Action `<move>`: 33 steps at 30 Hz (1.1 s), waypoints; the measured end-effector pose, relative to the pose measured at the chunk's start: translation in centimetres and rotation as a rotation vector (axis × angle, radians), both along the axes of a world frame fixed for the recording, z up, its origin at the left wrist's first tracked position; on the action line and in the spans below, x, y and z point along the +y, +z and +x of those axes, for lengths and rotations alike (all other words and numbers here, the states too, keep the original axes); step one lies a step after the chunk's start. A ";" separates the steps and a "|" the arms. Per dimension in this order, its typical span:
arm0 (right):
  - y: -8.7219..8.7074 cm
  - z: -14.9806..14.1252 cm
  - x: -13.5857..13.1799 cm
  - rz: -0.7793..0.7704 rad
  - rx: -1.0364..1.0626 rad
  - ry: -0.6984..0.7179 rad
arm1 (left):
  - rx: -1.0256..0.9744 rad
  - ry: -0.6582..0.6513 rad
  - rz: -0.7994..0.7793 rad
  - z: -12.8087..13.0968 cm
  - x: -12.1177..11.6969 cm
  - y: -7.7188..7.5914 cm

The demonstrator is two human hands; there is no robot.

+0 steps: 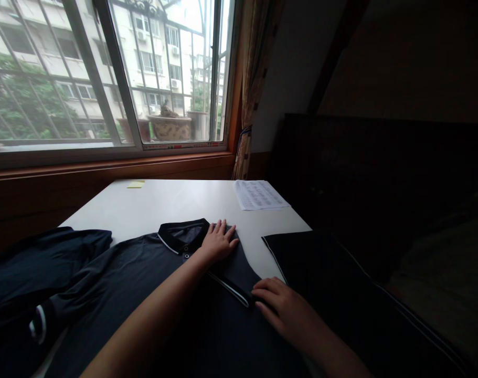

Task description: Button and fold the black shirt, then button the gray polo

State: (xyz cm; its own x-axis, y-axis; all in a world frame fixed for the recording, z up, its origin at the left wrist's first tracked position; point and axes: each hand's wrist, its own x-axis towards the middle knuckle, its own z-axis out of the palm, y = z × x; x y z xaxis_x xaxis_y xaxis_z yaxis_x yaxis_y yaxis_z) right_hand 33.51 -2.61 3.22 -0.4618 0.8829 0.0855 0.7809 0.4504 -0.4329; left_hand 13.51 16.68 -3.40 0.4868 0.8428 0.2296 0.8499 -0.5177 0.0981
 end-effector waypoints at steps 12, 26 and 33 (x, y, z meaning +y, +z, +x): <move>-0.1 0.0 0.0 0.018 0.008 0.006 | 0.000 -0.208 0.032 0.6 -3.4 0.8; -0.1 -0.1 0.0 0.011 -0.011 0.010 | -0.018 -0.094 -0.040 1.8 -0.4 -0.3; -0.2 0.1 0.0 0.021 0.001 0.021 | -0.019 -0.073 -0.045 2.1 0.5 0.0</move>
